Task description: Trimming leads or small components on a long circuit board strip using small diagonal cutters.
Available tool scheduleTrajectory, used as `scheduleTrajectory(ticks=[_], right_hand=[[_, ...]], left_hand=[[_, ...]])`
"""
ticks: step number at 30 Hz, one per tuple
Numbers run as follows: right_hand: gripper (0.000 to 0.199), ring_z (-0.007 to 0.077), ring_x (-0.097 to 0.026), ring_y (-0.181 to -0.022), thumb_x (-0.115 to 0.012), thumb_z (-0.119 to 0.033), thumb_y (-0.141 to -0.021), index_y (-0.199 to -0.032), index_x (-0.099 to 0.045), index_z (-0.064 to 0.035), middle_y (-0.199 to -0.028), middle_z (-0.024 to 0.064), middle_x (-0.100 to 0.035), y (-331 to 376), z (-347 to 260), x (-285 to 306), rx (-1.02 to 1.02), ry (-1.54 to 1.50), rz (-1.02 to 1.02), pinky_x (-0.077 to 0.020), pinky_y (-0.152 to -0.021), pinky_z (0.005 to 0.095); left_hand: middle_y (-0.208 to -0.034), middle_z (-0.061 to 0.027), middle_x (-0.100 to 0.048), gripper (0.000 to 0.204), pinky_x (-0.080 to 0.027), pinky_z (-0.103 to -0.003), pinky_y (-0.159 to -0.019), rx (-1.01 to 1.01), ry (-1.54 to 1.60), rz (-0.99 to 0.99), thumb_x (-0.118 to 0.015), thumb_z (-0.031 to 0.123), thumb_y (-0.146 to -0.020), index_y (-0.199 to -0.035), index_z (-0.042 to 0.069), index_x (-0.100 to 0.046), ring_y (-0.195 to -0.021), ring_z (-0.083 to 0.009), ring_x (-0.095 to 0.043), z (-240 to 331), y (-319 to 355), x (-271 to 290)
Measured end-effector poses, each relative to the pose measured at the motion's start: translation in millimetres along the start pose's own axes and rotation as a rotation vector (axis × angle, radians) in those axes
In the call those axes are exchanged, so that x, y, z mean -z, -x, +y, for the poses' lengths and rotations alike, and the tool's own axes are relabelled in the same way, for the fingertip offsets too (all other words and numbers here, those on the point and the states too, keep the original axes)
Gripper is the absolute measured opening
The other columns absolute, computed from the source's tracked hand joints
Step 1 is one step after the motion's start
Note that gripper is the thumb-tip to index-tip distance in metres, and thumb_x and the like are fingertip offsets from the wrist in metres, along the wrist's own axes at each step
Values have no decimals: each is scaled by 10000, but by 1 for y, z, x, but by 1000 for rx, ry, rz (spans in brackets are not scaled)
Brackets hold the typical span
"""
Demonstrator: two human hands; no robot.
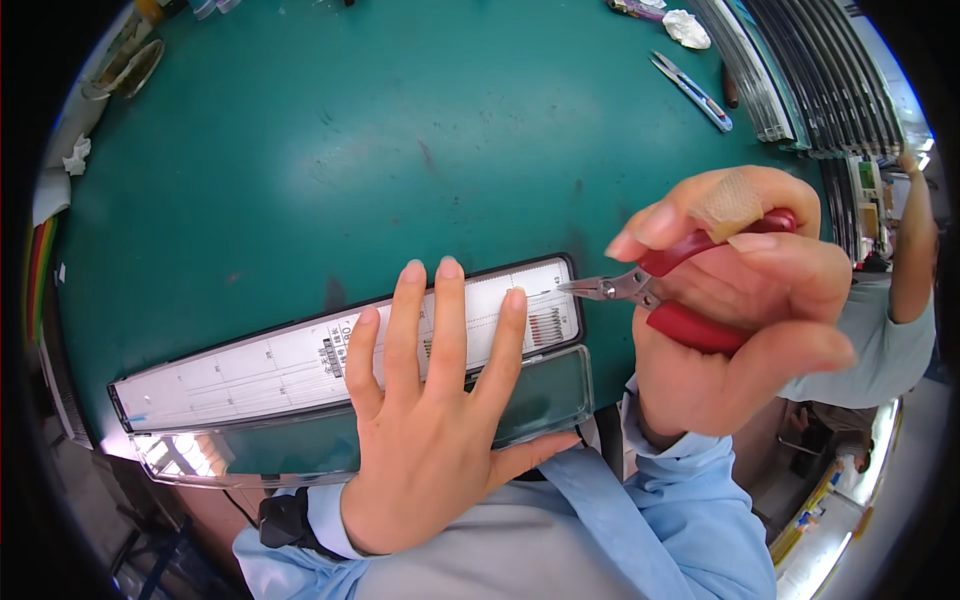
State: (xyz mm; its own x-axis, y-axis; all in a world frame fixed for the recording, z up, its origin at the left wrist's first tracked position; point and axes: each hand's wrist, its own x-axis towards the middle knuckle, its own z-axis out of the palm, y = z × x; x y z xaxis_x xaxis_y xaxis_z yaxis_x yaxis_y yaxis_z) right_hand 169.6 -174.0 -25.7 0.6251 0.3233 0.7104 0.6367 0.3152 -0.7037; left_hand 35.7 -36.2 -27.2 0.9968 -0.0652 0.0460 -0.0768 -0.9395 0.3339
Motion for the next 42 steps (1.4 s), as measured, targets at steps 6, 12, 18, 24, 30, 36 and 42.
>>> scheduleTrajectory(ticks=[6, 12, 18, 24, 30, 36, 42], right_hand=[[612, 240, -558, -814, -215, -589, -971, -1182, -462, -71, -1041, 176, -447, 3, -3, -12, 62, 24, 26, -572, -627, 371], [573, 211, -520, -773, -252, -568, -977, -1169, -481, -80, -973, 146, -429, -1, -8, -2, 55, 78, -54, -535, -562, 317], [534, 198, -496, -758, -282, -544, -983, -1155, -496, -86, -939, 129, -412, -2, -16, 1, 18, 131, -60, -509, -529, 291], [496, 185, -471, -742, -313, -520, -989, -1142, -512, -93, -906, 113, -395, 0, -21, -4, -7, 146, -91, -484, -495, 266], [462, 186, -464, -731, -381, -505, -980, -1149, -521, -99, -888, 104, -389, 2, -24, -2, 10, 210, -95, -482, -469, 262], [372, 178, -444, -731, -506, -421, -964, -1158, -531, -104, -843, 66, -361, 3, -26, 2, -2, 229, -132, -485, -478, 254], [389, 178, -441, -719, -438, -442, -986, -1155, -532, -104, -849, 72, -368, 3, -23, 3, -2, 242, -160, -475, -469, 268]], left_hand=[[-1414, -287, -364, 936, -181, -564, -1069, -3, -34, -2, -614, 734, -679, -1375, 119, -497, -1308, -456, -337, 0, 1, -1], [-1414, -283, -367, 927, -181, -559, -1071, 3, -53, -13, -590, 759, -675, -1361, 140, -519, -1304, -453, -344, 1, 0, 1], [-1417, -290, -362, 888, -177, -563, -1072, -19, -21, -1, -591, 761, -672, -1328, 165, -557, -1309, -458, -345, 1, 1, 1], [-1416, -298, -357, 847, -187, -570, -1064, -3, -31, 3, -583, 752, -695, -1321, 182, -563, -1305, -463, -352, 0, 4, 1], [-1416, -296, -357, 838, -187, -569, -1062, -14, -35, -3, -560, 755, -711, -1326, 187, -559, -1300, -460, -356, 0, 1, 0], [-1417, -287, -358, 831, -196, -564, -1056, -15, -59, -6, -535, 759, -727, -1330, 189, -557, -1300, -453, -358, 1, 1, 2], [-1418, -291, -361, 854, -195, -567, -1059, -17, -52, -4, -543, 757, -722, -1339, 168, -541, -1301, -458, -362, 1, 1, 2]])
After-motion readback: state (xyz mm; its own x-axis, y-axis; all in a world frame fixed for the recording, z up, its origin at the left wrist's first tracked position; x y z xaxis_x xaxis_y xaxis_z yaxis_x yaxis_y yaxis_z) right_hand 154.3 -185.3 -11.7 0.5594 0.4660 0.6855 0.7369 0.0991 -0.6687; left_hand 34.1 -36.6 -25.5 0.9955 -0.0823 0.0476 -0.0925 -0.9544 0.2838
